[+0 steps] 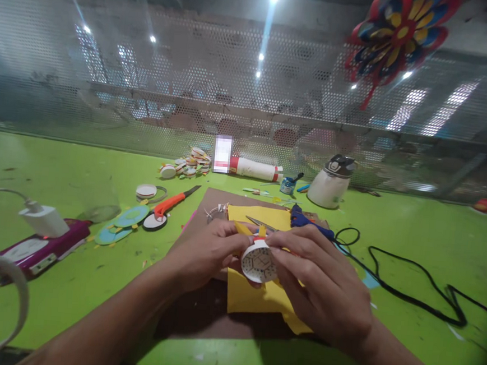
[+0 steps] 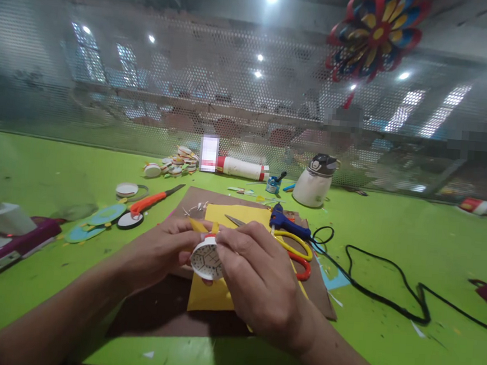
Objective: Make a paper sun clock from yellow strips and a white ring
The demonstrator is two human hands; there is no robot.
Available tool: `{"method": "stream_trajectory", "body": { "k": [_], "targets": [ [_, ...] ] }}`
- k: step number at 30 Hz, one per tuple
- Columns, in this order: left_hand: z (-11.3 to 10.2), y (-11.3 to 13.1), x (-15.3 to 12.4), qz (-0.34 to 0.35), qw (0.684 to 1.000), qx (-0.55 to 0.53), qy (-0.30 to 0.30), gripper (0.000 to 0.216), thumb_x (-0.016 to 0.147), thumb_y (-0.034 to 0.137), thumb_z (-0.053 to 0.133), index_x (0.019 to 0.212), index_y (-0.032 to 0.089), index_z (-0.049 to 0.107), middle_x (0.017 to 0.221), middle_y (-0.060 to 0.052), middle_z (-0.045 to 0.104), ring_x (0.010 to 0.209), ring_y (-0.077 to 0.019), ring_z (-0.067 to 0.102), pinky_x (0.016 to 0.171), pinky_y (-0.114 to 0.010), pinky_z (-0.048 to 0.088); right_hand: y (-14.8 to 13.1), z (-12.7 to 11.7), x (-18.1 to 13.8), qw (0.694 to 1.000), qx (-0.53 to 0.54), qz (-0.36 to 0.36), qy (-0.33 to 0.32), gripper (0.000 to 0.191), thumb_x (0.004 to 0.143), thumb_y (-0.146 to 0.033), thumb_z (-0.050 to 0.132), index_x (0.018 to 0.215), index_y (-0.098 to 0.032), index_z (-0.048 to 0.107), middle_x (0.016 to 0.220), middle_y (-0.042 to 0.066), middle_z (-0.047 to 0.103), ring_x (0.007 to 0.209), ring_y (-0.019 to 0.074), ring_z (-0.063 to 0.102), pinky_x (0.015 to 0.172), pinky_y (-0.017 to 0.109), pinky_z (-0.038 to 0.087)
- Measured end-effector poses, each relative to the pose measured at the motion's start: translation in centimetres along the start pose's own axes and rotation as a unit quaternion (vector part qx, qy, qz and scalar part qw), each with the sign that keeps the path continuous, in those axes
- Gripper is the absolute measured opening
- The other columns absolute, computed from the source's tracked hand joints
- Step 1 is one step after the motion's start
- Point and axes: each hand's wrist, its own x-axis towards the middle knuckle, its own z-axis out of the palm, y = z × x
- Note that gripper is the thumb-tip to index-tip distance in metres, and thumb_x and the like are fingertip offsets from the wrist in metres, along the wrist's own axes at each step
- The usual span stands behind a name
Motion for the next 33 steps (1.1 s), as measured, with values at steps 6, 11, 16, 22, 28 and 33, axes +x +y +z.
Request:
{"method": "stream_trajectory", "body": {
  "k": [6,11,16,22,28,33],
  "targets": [
    [-0.01,-0.04,0.02,-0.007,1.0,0.019,0.002,0.016,0.078,0.022,0.058,0.068,0.012,0.067,0.064,-0.001,0.059,0.059,-0.0086,0.051,0.062,-0.022,0.045,0.08,-0.06,-0.3,1.0,0.005,-0.016,-0.008,0.031,0.075,0.0,0.061,0.104,-0.011,0.058,0.099,0.015,0.067,0.092,0.0235,0.057,0.073,0.04,0.053],
    [0.15,0.04,-0.02,0.002,0.999,0.042,0.005,0.018,0.078,0.023,0.058,0.066,0.012,0.066,0.064,0.0,0.058,0.059,-0.0092,0.051,0.062,-0.022,0.045,0.3,0.05,-0.35,1.0,0.005,-0.012,-0.013,0.031,0.077,0.0,0.059,0.105,-0.013,0.057,0.099,0.014,0.066,0.093,0.0227,0.057,0.074,0.04,0.053],
    [0.19,0.02,-0.13,0.016,0.999,0.045,0.004,0.015,0.078,0.02,0.058,0.07,0.012,0.067,0.07,-0.001,0.06,0.06,-0.0081,0.051,0.061,-0.02,0.045,0.37,-0.09,-0.44,1.0,0.003,-0.01,-0.017,0.032,0.076,0.001,0.059,0.105,-0.012,0.057,0.101,0.014,0.065,0.094,0.023,0.057,0.077,0.04,0.053],
    [-0.05,-0.27,-0.22,0.011,0.999,0.04,0.015,0.017,0.08,0.02,0.054,0.084,0.014,0.07,0.085,-0.005,0.066,0.068,-0.0122,0.057,0.066,-0.026,0.049,0.43,-0.02,-0.42,1.0,0.003,-0.018,-0.02,0.03,0.075,0.003,0.06,0.104,-0.008,0.058,0.101,0.015,0.064,0.094,0.0229,0.055,0.077,0.04,0.051],
    [-0.15,-0.48,-0.23,0.029,0.999,0.036,0.014,0.022,0.081,0.017,0.05,0.092,0.016,0.07,0.094,-0.007,0.067,0.074,-0.0151,0.06,0.068,-0.028,0.05,0.45,0.1,-0.42,1.0,-0.002,-0.019,-0.019,0.027,0.077,0.003,0.057,0.102,-0.007,0.058,0.099,0.016,0.063,0.092,0.0232,0.054,0.076,0.041,0.051],
    [-0.11,-0.69,-0.32,0.047,0.998,0.041,0.029,0.024,0.082,0.017,0.051,0.097,0.017,0.069,0.101,-0.007,0.066,0.079,-0.0154,0.06,0.072,-0.03,0.05,0.42,0.07,-0.42,1.0,-0.002,-0.014,-0.018,0.026,0.078,0.002,0.056,0.102,-0.008,0.058,0.099,0.016,0.063,0.092,0.0237,0.054,0.076,0.042,0.051]
  ]
}}
